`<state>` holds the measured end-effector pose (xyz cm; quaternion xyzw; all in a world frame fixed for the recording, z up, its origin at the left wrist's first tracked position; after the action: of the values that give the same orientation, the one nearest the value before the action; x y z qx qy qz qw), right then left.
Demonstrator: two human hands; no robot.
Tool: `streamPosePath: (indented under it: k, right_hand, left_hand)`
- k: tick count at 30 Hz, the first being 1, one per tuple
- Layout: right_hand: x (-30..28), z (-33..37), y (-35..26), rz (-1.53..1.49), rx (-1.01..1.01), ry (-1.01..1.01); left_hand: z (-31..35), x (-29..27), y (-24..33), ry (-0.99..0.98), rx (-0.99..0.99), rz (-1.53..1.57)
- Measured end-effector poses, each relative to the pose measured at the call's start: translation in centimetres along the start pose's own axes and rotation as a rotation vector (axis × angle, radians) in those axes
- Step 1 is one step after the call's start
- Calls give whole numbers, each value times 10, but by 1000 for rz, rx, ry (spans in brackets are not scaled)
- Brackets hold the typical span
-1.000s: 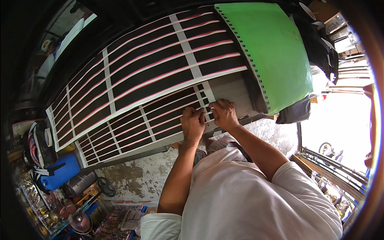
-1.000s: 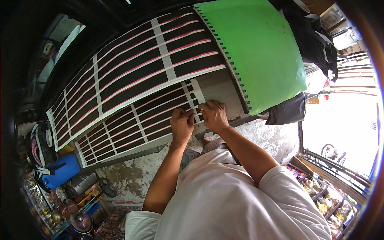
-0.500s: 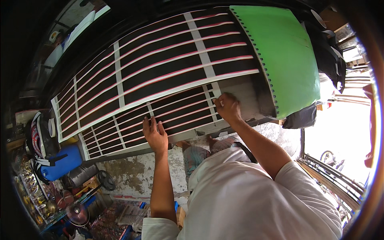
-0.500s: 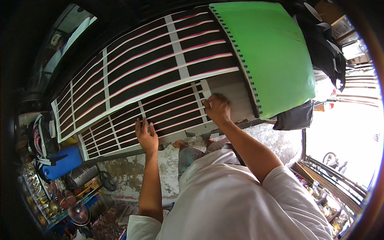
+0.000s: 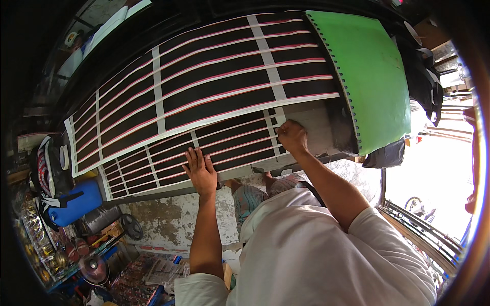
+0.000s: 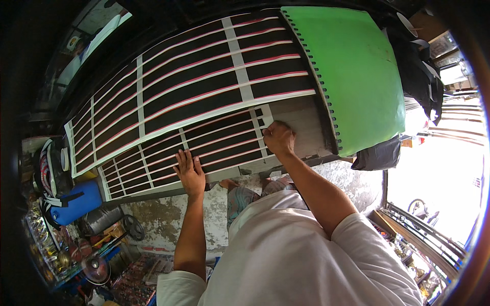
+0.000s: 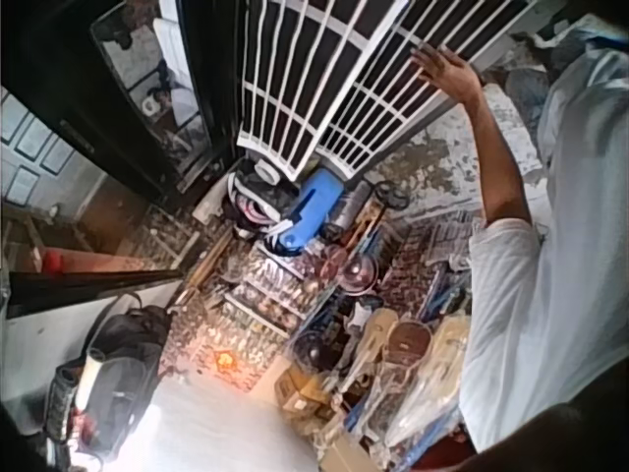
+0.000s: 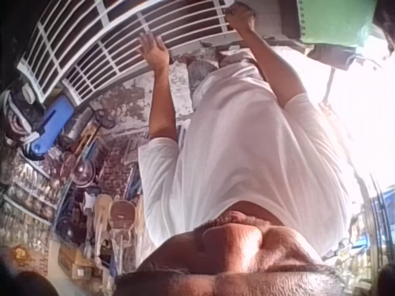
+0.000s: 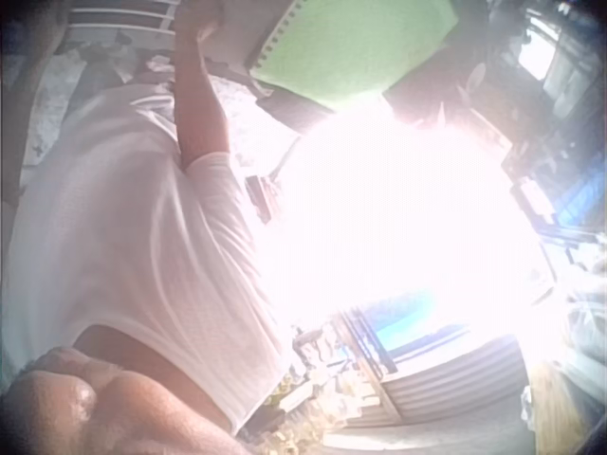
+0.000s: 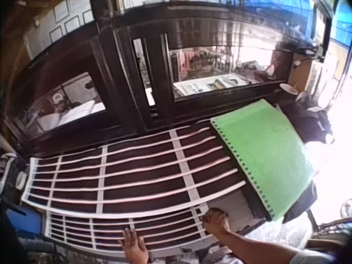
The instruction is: The person aligns and presses a white plastic vent grille onto a black base unit. They repeatedly adjust the position and press down on the slats to secure the fit. The person then removes a green protective sheet from the side of the unit.
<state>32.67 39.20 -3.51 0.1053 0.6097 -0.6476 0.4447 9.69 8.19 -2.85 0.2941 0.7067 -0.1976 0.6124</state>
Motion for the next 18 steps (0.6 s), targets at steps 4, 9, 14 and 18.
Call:
streamPosePath:
  k: [4,9,14,18]
  right_hand:
    - [2,-3,3,-17,61,-50]
    - [4,-5,9,-55,102,-100]
    - [0,-4,4,-35,76,-82]
    - [-1,-4,2,-26,87,-88]
  left_hand:
    - [1,0,-1,-15,-13,10]
    - [0,-1,-2,-22,-19,27]
    - [1,0,-2,-7,-14,27]
    - [1,1,-3,-11,-16,35]
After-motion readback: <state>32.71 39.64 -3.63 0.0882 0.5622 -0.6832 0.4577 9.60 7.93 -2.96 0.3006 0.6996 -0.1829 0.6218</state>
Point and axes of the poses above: each hand's wrist, its own z-axis away from the middle knuckle, its own x-axis out of the palm, y = z × x, the point moved 8 cm from there along -z, towards the middle knuckle, and after that the axes turned 8 degrees about -z, right-handed, at the moved point
